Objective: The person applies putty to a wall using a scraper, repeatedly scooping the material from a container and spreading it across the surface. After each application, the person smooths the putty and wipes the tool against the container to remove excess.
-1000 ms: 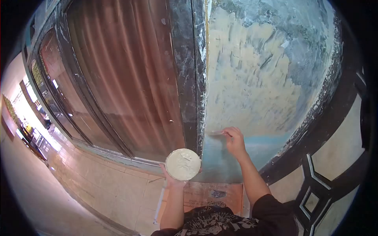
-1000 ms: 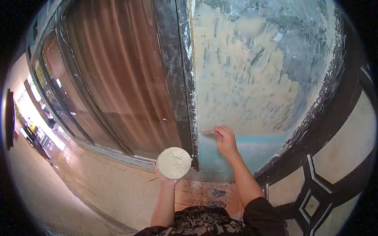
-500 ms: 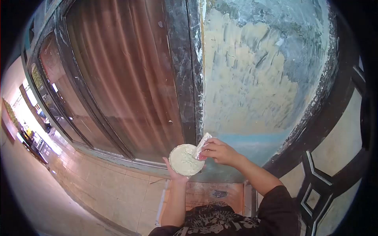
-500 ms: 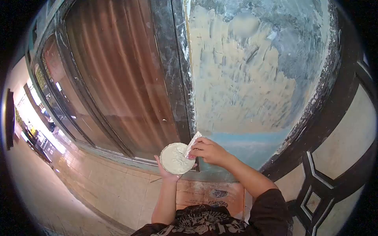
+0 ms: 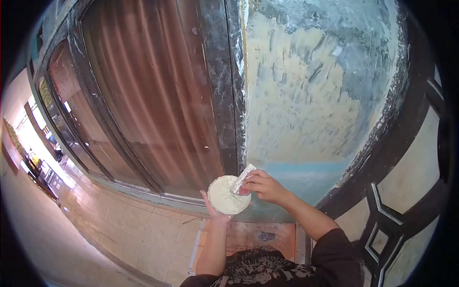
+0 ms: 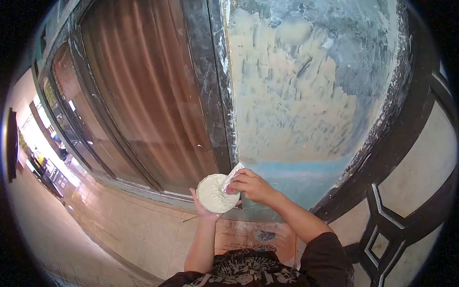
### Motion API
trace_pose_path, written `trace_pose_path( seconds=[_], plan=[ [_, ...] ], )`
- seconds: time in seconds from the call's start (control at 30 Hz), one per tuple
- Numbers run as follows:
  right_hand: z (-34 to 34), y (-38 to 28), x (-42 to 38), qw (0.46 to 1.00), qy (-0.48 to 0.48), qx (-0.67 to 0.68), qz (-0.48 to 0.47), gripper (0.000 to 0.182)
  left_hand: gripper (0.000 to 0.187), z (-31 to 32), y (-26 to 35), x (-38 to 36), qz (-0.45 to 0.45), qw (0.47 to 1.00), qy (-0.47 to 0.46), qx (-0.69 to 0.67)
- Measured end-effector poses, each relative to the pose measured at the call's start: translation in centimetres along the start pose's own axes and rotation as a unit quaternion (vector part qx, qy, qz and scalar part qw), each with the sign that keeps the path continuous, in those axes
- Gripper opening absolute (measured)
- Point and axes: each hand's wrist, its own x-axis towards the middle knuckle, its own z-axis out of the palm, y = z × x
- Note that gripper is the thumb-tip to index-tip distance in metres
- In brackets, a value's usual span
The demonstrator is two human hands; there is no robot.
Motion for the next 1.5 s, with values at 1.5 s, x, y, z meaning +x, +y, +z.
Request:
trace_pose_path(
  seconds=[1.5],
  plan=[
    [-2.3, 7.9, -6.4, 0.924, 0.133, -0.147, 0.327, 0.015, 0.106, -2.5, -1.5, -1.2, -0.037, 0.998, -0.035, -0.035]
  ],
)
